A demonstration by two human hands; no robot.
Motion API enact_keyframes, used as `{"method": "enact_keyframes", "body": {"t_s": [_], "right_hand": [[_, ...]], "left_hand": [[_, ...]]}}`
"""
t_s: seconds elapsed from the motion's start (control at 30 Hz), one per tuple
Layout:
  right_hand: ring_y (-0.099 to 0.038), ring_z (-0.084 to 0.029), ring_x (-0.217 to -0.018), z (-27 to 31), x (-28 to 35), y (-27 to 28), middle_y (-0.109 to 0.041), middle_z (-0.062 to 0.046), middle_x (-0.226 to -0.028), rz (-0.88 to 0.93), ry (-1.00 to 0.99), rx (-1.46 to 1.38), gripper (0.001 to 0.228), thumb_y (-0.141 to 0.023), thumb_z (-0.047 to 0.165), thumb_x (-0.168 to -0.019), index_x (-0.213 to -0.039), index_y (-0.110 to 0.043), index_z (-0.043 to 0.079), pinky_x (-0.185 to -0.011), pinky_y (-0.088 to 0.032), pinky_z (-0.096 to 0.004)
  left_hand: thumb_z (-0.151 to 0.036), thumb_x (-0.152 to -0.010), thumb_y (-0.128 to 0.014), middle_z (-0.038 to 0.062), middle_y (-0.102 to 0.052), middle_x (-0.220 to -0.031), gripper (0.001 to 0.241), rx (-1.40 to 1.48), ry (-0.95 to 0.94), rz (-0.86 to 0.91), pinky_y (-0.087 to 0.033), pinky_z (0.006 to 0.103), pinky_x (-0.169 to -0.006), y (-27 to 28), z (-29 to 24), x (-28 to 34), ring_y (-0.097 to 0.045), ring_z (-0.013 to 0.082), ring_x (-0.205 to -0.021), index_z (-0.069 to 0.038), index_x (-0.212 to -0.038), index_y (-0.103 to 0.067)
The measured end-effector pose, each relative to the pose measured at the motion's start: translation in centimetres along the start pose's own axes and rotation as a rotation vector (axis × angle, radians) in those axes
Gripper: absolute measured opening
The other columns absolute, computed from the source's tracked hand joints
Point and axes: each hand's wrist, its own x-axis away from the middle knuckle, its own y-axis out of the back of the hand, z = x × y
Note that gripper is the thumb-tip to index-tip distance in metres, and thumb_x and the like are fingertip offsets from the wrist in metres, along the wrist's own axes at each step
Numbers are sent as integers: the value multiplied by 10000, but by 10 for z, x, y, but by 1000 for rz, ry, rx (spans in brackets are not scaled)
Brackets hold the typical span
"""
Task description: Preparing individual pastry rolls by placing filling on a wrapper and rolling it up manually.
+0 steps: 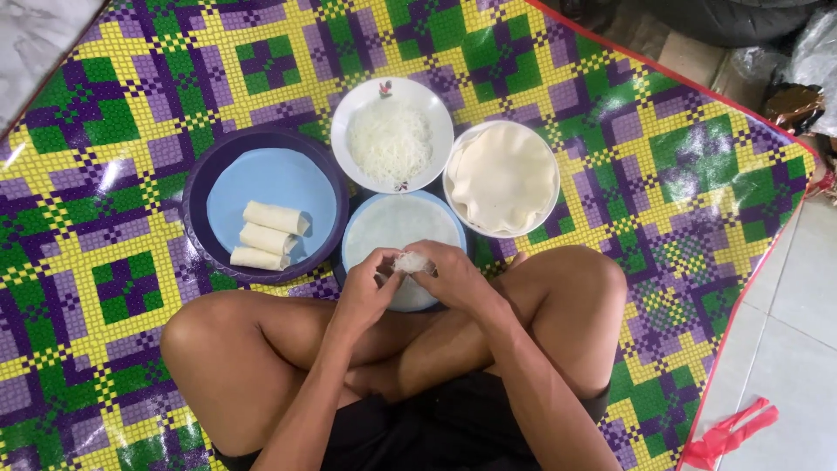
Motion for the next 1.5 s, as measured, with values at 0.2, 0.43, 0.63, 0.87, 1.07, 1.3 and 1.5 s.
{"method": "enact_keyframes", "body": {"t_s": [0.2, 0.43, 0.63, 0.87, 1.07, 1.3, 1.5], "right_hand": [[-696, -72, -1037, -24, 4, -12, -635, 84, -1114, -60, -32, 639, 547, -700, 324, -874, -1400, -554, 355, -1019, -518, -248], [-751, -117, -697, -40, -13, 13, -751, 90, -747, -315, 13, 381, 194, -704, 217, -865, -1037, -735, 303, -691, -605, -256], [-785, -283, -813, -109, -51, 97, -780, -191, -942, -154, -436, -2, 367, -621, 181, -883, -1233, -710, 115, -754, -642, -379], [-735, -362, -952, -108, -34, 103, -734, -198, -1066, -302, -496, 78, 382, -553, 156, -927, -1285, -682, 188, -848, -604, -448], [-771, -298, -931, -57, -29, 53, -802, -75, -963, -162, -231, 178, 385, -587, 82, -861, -1186, -742, 219, -843, -624, -446], [-578, -312, -1319, -5, -16, 30, -538, -76, -1429, 317, -259, 316, 766, -768, 307, -848, -1538, -440, 250, -1049, -544, -501], [-702, -346, -969, 1, -13, 10, -639, -93, -1023, 157, -33, 255, 263, -682, 141, -877, -1139, -706, 134, -826, -581, -452]], "left_hand": [[-139, -958, -679, 103, -564, -1178, 401, -322, -109, -68, -575, 461, -880, 5, -11, 7, -616, 337, -1125, -109, -1349, -595], [-303, -989, -707, 68, -594, -949, 290, -310, -230, -194, -570, 422, -789, -11, -5, -12, -668, 298, -894, -153, -1235, -676], [-240, -1053, -547, 97, -735, -1098, 287, -369, -424, -129, -565, 462, -865, -48, -43, -59, -706, 316, -1025, -193, -1288, -706], [-372, -1079, -494, 48, -693, -990, 308, -381, -293, -44, -570, 413, -852, -59, -42, -86, -700, 256, -978, -186, -1205, -706], [-361, -1100, -464, 25, -705, -988, 302, -434, -211, 0, -566, 346, -882, -36, -25, -73, -702, 216, -982, -200, -1168, -711], [-160, -977, -675, 129, -609, -1207, 429, -431, -154, 88, -548, 469, -1000, 1, -8, -26, -630, 346, -1160, -81, -1394, -610], [-159, -914, -744, 86, -559, -1163, 415, -518, -29, 172, -544, 438, -955, -4, 12, -13, -592, 327, -1170, -127, -1317, -648]]}}
